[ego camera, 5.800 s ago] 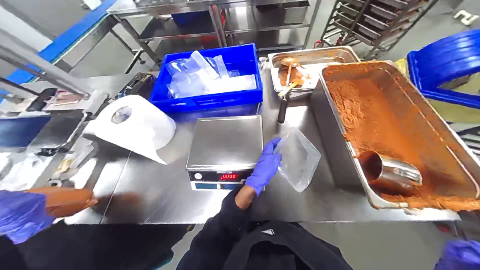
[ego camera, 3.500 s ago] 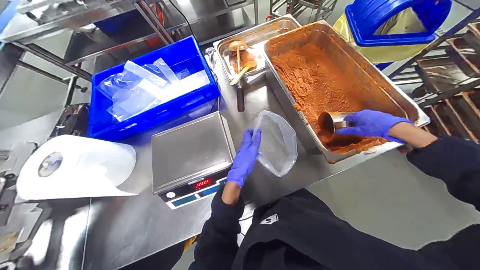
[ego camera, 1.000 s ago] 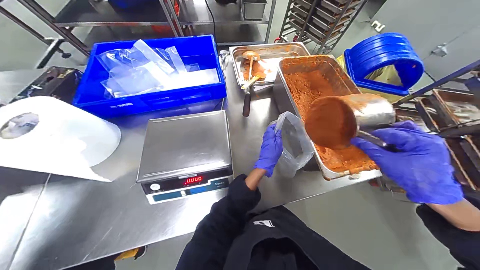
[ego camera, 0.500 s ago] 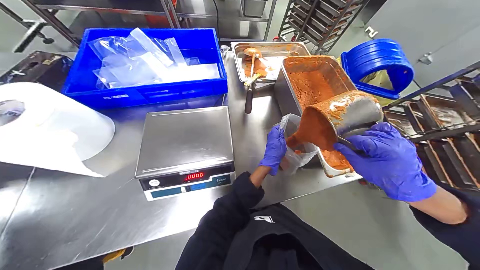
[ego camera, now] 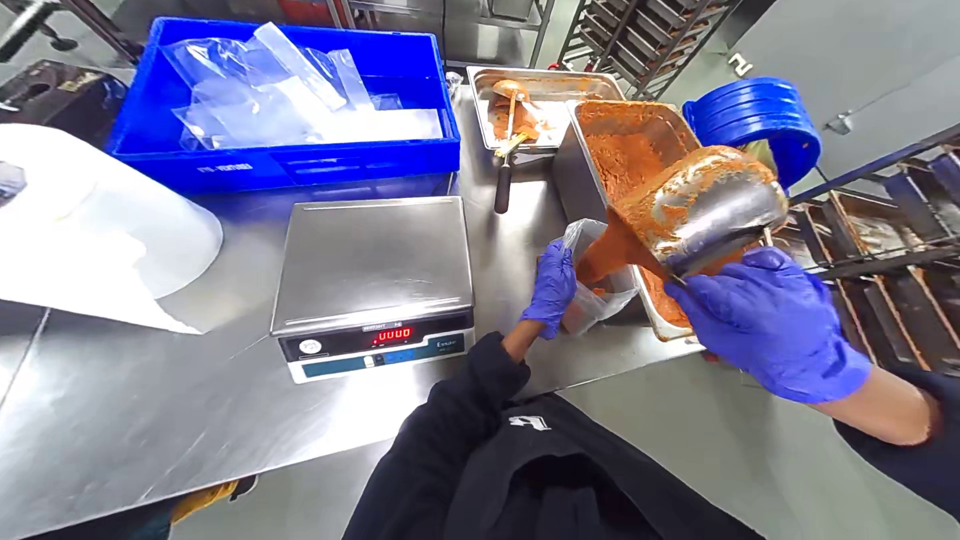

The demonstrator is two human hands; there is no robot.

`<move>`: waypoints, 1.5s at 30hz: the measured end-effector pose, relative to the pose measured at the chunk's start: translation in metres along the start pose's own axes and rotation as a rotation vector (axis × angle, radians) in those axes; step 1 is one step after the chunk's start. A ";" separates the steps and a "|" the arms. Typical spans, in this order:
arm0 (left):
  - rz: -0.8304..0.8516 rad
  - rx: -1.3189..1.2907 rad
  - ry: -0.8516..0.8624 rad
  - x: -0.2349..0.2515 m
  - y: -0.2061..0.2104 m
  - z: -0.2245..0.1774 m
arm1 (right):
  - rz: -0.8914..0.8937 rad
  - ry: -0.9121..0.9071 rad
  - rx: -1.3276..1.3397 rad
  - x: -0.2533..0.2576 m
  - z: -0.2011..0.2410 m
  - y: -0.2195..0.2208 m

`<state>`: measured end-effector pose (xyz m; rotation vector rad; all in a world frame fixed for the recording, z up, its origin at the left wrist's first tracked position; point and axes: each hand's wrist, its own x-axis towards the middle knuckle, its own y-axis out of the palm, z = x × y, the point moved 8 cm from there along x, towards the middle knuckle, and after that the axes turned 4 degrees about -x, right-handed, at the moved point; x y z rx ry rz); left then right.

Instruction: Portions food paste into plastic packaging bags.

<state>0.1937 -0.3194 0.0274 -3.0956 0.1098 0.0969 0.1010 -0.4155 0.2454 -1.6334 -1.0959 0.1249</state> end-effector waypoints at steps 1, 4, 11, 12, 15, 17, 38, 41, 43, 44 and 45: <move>0.001 0.008 0.000 0.000 0.000 0.000 | 0.003 -0.016 -0.010 -0.004 0.005 0.008; 0.025 0.001 -0.036 0.000 0.000 0.004 | 0.019 -0.049 0.011 -0.013 0.012 0.030; 0.024 0.000 -0.017 0.001 0.001 0.006 | -0.005 -0.048 -0.020 -0.018 0.017 0.031; 0.020 -0.009 -0.012 0.001 0.001 0.007 | -0.013 -0.045 -0.024 -0.017 0.016 0.030; 0.016 -0.028 -0.011 0.000 0.000 0.008 | -0.009 0.008 0.000 -0.016 0.008 0.029; 0.019 -0.031 -0.022 -0.001 0.000 0.008 | 0.024 0.100 0.087 -0.015 -0.006 0.027; 0.047 -0.073 -0.103 -0.001 0.001 0.012 | 0.046 -0.078 0.059 -0.036 0.009 0.063; 0.056 -0.048 -0.114 -0.003 -0.002 0.010 | 0.026 -0.071 0.077 -0.036 0.002 0.056; 0.058 -0.047 -0.113 -0.003 0.000 0.010 | 0.035 -0.013 0.103 -0.034 -0.007 0.050; 0.054 -0.055 -0.110 -0.002 0.001 0.011 | 0.053 0.049 0.151 -0.033 -0.015 0.047; 0.046 -0.067 -0.106 -0.002 0.001 0.013 | 0.075 0.140 0.224 -0.032 -0.026 0.044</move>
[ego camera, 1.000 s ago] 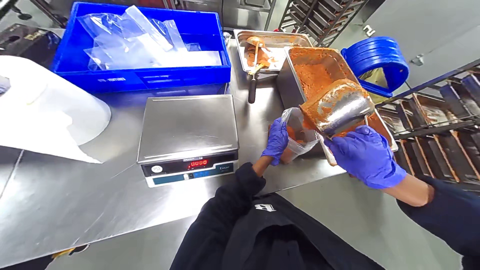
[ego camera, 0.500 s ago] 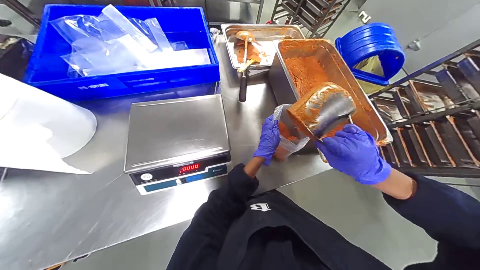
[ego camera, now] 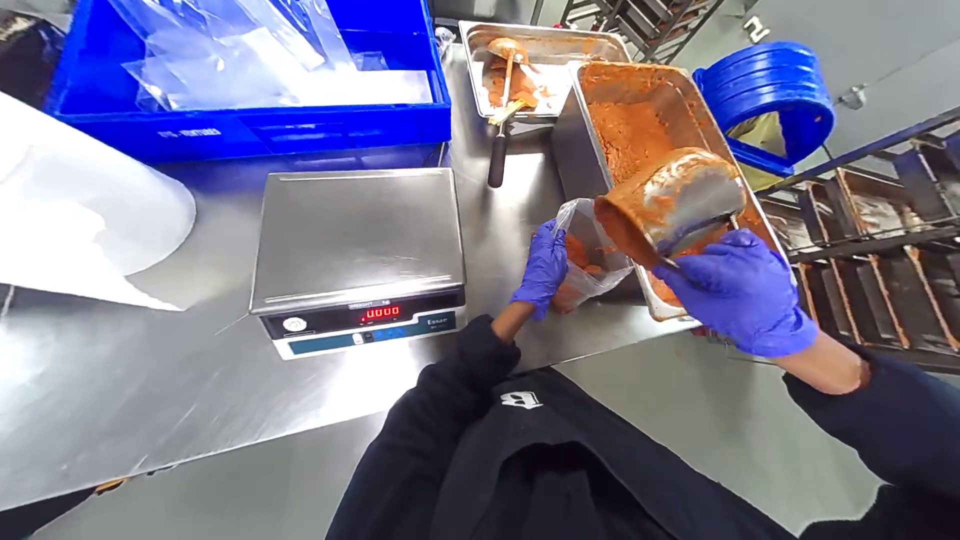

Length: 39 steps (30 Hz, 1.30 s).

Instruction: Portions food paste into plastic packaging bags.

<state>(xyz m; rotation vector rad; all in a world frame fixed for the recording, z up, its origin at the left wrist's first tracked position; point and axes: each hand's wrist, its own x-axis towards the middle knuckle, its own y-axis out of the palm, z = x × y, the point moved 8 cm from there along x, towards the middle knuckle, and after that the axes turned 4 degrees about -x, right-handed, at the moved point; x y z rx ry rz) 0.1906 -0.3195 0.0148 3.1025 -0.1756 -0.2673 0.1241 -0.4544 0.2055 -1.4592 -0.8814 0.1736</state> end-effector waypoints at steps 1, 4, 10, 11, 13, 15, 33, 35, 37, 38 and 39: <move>-0.004 -0.013 0.000 0.000 0.000 0.001 | 0.020 0.107 0.086 0.002 -0.012 -0.005; 0.004 -0.034 -0.030 0.000 0.000 0.003 | 0.114 0.545 0.341 -0.006 -0.059 -0.010; 0.030 -0.078 -0.060 -0.003 -0.003 0.005 | 0.103 1.033 0.496 -0.047 -0.144 -0.018; 0.029 -0.077 -0.064 -0.003 -0.002 0.006 | 0.180 1.033 0.420 -0.049 -0.160 -0.015; 0.033 -0.067 -0.069 -0.003 -0.001 0.007 | 0.398 0.959 0.271 -0.045 -0.192 0.010; 0.034 -0.064 -0.071 -0.002 -0.001 0.009 | 0.672 0.736 0.098 -0.035 -0.217 0.063; -0.025 -0.071 -0.092 -0.007 -0.002 0.008 | 0.786 1.012 0.711 -0.099 -0.164 0.114; -0.040 -0.072 -0.088 -0.007 -0.003 0.009 | 0.513 1.230 0.843 -0.124 -0.170 0.103; -0.043 -0.046 -0.097 -0.007 -0.003 0.008 | 0.242 1.358 0.988 -0.145 -0.172 0.096; -0.038 -0.030 -0.110 -0.007 -0.003 0.007 | 0.133 1.395 1.047 -0.153 -0.171 0.095; -0.029 -0.019 -0.119 -0.006 -0.002 0.006 | 0.035 1.420 1.097 -0.159 -0.171 0.093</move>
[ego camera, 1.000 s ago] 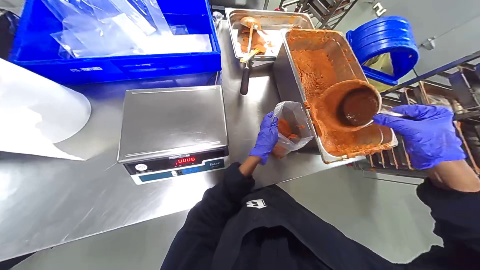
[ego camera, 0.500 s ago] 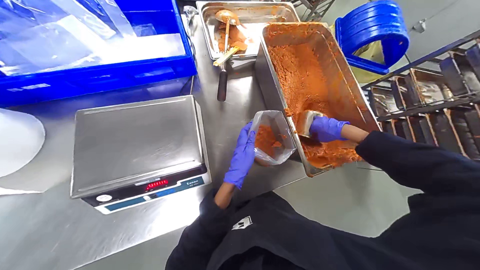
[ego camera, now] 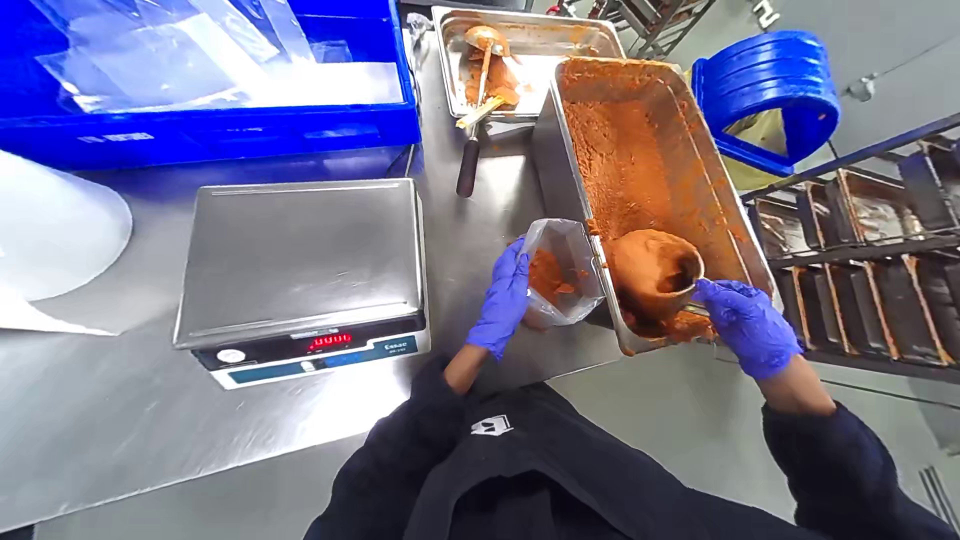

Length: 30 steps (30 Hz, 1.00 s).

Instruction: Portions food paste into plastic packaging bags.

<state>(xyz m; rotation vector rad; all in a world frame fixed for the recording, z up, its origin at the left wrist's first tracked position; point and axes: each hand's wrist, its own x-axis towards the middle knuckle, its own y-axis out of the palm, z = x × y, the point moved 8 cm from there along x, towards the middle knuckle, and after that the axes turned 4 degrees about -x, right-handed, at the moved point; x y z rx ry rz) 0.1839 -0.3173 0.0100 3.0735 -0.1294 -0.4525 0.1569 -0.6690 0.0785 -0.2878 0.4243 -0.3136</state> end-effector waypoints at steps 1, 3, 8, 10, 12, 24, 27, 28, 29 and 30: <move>0.006 0.009 0.003 0.001 0.001 -0.001 | -0.026 -0.017 0.066 -0.001 -0.002 -0.003; 0.022 0.015 0.028 0.003 0.003 -0.001 | -0.070 -0.080 0.118 -0.005 0.005 -0.009; 0.054 0.013 0.082 0.004 0.004 -0.005 | -0.138 -0.400 0.056 -0.053 0.082 -0.019; 0.063 -0.007 0.091 0.002 0.005 -0.006 | -0.165 -0.547 -0.017 -0.085 0.117 -0.012; 0.066 -0.035 0.101 0.002 0.004 -0.007 | -0.203 -0.675 -0.177 -0.114 0.142 0.005; 0.057 -0.004 0.169 0.007 0.007 -0.001 | -0.106 -1.454 -1.302 -0.164 0.134 0.161; 0.051 -0.021 0.192 0.008 0.008 0.001 | -0.141 -1.485 -1.303 -0.182 0.142 0.160; 0.054 -0.018 0.189 0.007 0.007 0.001 | -0.159 -1.492 -1.295 -0.188 0.146 0.159; 0.057 -0.016 0.186 0.007 0.007 0.002 | -0.178 -1.506 -1.287 -0.193 0.149 0.158; 0.059 -0.016 0.186 0.008 0.006 0.002 | -0.201 -1.523 -1.283 -0.196 0.152 0.156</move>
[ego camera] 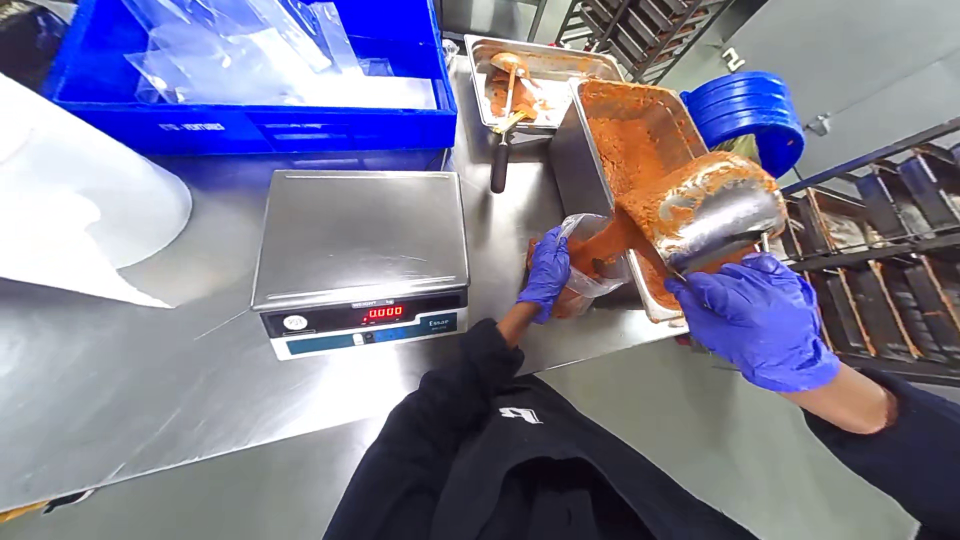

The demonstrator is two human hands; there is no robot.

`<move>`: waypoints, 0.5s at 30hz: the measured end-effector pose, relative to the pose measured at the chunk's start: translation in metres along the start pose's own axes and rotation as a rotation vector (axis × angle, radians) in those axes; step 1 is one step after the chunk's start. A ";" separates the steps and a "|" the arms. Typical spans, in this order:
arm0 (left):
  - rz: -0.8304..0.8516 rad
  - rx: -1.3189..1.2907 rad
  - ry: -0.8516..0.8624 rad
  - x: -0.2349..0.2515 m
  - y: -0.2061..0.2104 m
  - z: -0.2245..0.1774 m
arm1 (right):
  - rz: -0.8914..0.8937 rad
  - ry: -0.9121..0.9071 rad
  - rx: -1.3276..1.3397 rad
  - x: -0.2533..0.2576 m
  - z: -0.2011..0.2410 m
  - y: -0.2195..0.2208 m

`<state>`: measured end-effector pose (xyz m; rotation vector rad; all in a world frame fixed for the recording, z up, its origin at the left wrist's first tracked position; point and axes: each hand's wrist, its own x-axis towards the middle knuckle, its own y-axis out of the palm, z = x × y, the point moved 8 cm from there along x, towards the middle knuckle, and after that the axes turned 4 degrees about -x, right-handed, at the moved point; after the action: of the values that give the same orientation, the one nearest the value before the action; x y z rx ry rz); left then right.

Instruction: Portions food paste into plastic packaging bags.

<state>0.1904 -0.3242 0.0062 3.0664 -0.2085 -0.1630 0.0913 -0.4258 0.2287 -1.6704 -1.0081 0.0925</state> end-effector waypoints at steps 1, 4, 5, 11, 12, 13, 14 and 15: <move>0.004 -0.003 0.001 0.001 0.000 0.000 | -0.016 -0.003 -0.019 0.000 0.000 -0.002; 0.009 -0.010 -0.006 0.003 0.000 0.003 | -0.016 -0.033 -0.027 -0.008 0.005 0.014; 0.012 -0.003 -0.008 0.003 0.000 0.004 | -0.004 -0.059 -0.014 -0.013 0.010 0.026; 0.033 -0.008 -0.011 0.005 -0.002 0.003 | 0.060 -0.074 0.053 -0.023 0.008 0.061; 0.035 -0.004 -0.014 0.004 -0.002 0.003 | 0.049 -0.060 0.056 -0.024 0.004 0.059; 0.040 -0.005 -0.017 0.004 -0.002 0.002 | 0.039 -0.050 0.061 -0.024 0.000 0.055; 0.044 -0.007 -0.018 0.004 -0.001 0.002 | 0.029 -0.036 0.072 -0.024 -0.003 0.051; 0.046 -0.007 -0.016 0.004 -0.001 0.002 | 0.018 -0.011 0.092 -0.023 -0.006 0.048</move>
<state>0.1943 -0.3243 0.0037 3.0509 -0.2782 -0.1860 0.1064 -0.4457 0.1816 -1.5970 -0.9823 0.1576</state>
